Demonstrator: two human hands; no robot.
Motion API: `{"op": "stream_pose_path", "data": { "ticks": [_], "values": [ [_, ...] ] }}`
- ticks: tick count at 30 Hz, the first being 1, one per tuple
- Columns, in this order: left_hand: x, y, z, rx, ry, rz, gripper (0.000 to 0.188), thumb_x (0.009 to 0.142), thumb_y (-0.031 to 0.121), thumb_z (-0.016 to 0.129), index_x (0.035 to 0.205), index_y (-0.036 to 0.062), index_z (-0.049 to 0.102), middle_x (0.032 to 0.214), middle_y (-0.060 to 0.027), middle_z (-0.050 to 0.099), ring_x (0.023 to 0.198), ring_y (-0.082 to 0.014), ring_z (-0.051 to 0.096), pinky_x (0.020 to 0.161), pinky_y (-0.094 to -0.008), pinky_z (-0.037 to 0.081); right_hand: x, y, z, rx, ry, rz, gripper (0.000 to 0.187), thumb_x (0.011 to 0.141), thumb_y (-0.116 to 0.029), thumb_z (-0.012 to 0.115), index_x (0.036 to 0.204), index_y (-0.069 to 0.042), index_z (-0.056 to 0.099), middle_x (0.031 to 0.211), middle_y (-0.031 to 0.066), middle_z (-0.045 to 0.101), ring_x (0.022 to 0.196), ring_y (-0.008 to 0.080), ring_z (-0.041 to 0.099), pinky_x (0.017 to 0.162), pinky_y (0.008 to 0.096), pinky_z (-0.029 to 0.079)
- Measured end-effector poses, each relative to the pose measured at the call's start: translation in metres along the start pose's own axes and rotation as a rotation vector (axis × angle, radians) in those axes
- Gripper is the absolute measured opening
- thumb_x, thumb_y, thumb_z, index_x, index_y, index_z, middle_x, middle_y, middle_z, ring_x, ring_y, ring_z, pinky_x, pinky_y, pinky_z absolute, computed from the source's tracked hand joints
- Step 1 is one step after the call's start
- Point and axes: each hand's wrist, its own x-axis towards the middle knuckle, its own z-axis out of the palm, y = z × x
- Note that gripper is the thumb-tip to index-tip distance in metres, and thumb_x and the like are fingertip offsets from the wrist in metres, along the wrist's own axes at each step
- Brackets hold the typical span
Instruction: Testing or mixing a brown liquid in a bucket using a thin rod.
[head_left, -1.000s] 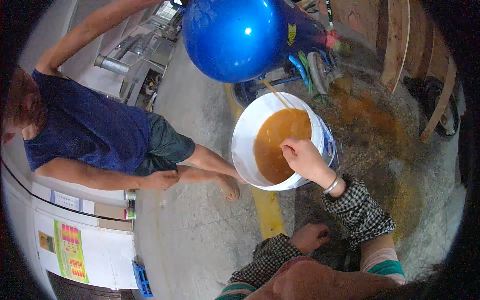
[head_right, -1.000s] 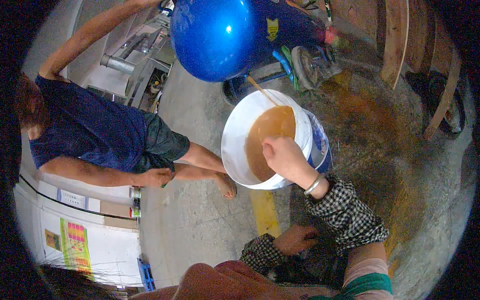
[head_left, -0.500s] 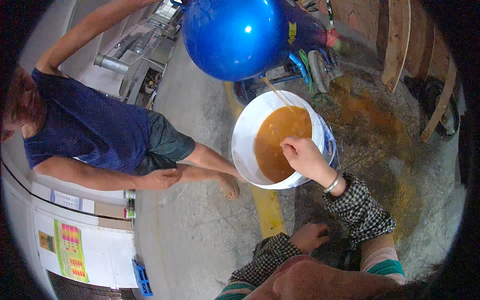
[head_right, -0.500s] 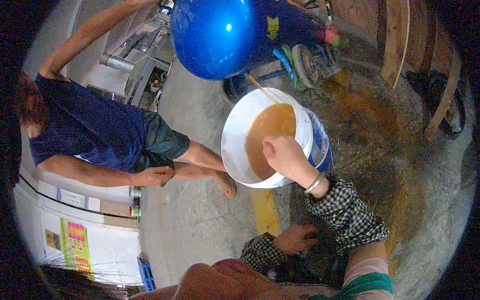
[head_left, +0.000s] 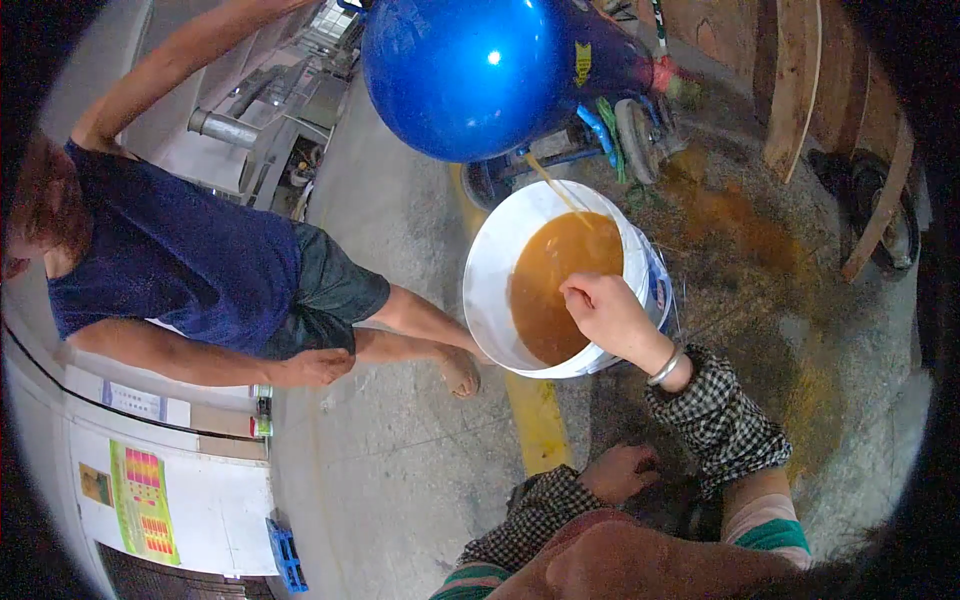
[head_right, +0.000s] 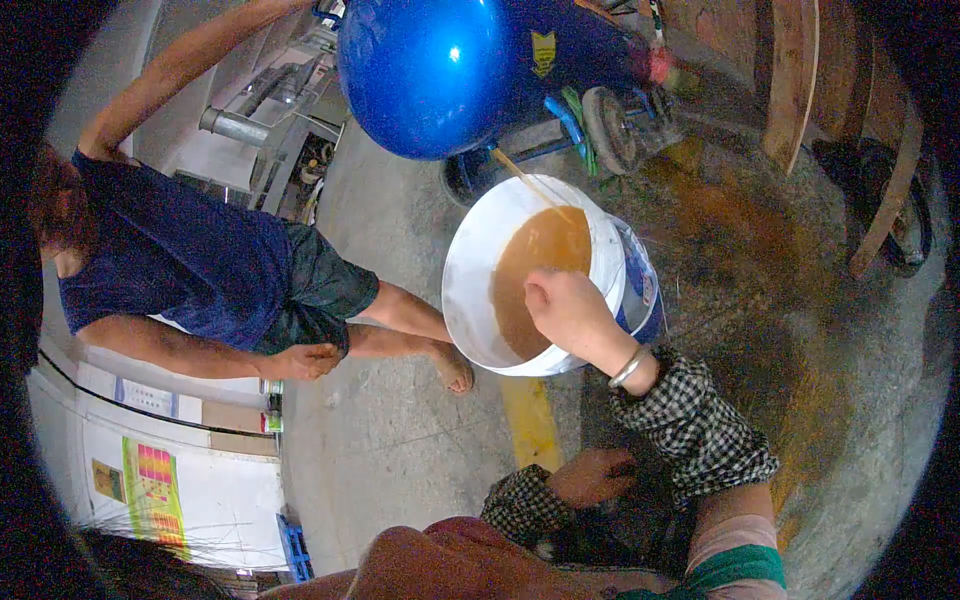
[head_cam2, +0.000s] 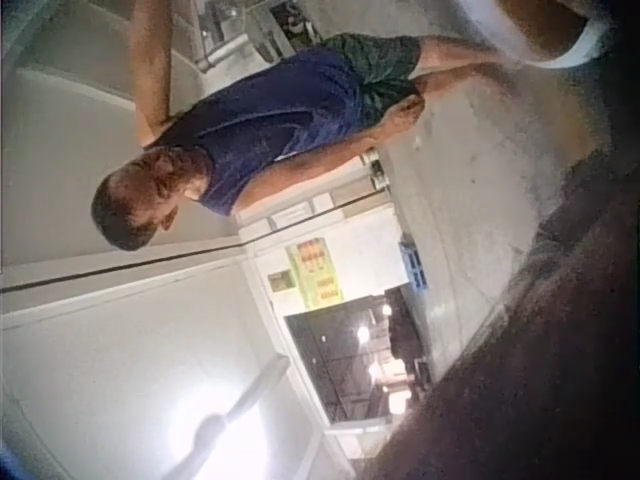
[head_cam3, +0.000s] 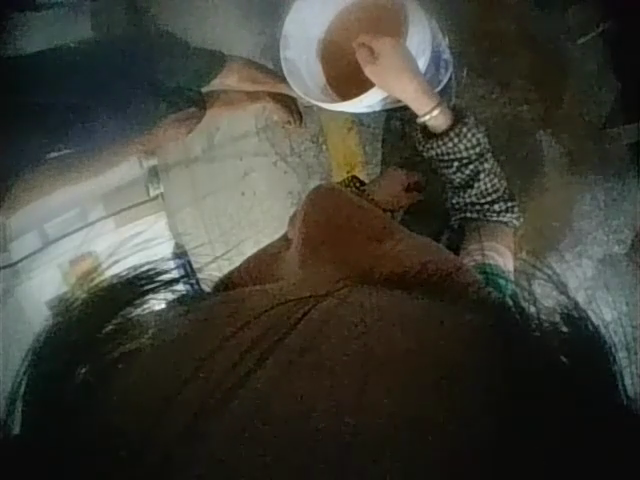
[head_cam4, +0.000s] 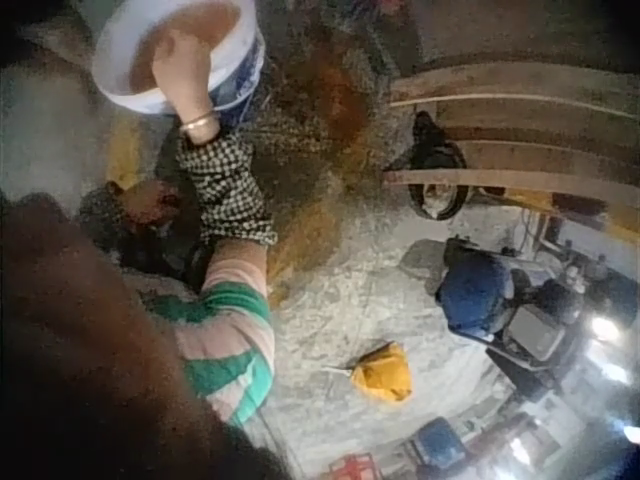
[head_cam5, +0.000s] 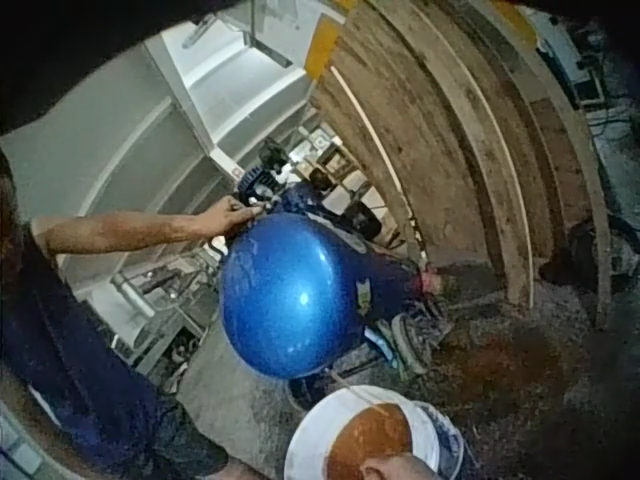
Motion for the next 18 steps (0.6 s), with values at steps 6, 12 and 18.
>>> {"op": "stream_pose_path", "data": {
  "ticks": [6, 12, 18],
  "values": [
    [-0.003, 0.007, -0.005, 0.070, -0.053, -0.002, 0.028, 0.079, 0.022, 0.053, 0.096, 0.0001, 0.052, 0.086, -0.0227, 0.058, 0.082, -0.0379, 0.057, 0.072, -0.0442, 0.045, -0.003, 0.003, 0.004, 0.023, 0.000, 0.022, 0.015, 0.079, -0.013, 0.045, 0.076, -0.003, 0.055, 0.071, 0.0214, 0.055, 0.070, 0.0393, 0.054, 0.061, 0.0457, 0.043],
    [0.003, -0.005, -0.008, 0.093, -0.027, 0.027, 0.030, 0.080, 0.024, 0.052, 0.100, 0.0011, 0.051, 0.087, -0.0228, 0.057, 0.079, -0.0367, 0.057, 0.070, -0.0440, 0.045, 0.005, 0.002, 0.002, -0.001, 0.005, 0.009, 0.015, 0.077, -0.012, 0.046, 0.076, -0.002, 0.056, 0.071, 0.0198, 0.057, 0.070, 0.0385, 0.055, 0.062, 0.0448, 0.044],
    [-0.001, 0.004, -0.006, 0.037, -0.058, -0.098, 0.031, 0.080, 0.025, 0.053, 0.101, 0.0023, 0.052, 0.087, -0.0226, 0.057, 0.082, -0.0372, 0.056, 0.074, -0.0426, 0.045, 0.002, 0.000, 0.003, -0.010, 0.021, -0.036, 0.014, 0.077, -0.012, 0.047, 0.074, -0.002, 0.056, 0.071, 0.0194, 0.057, 0.070, 0.0382, 0.055, 0.061, 0.0445, 0.044]
  ]
}}
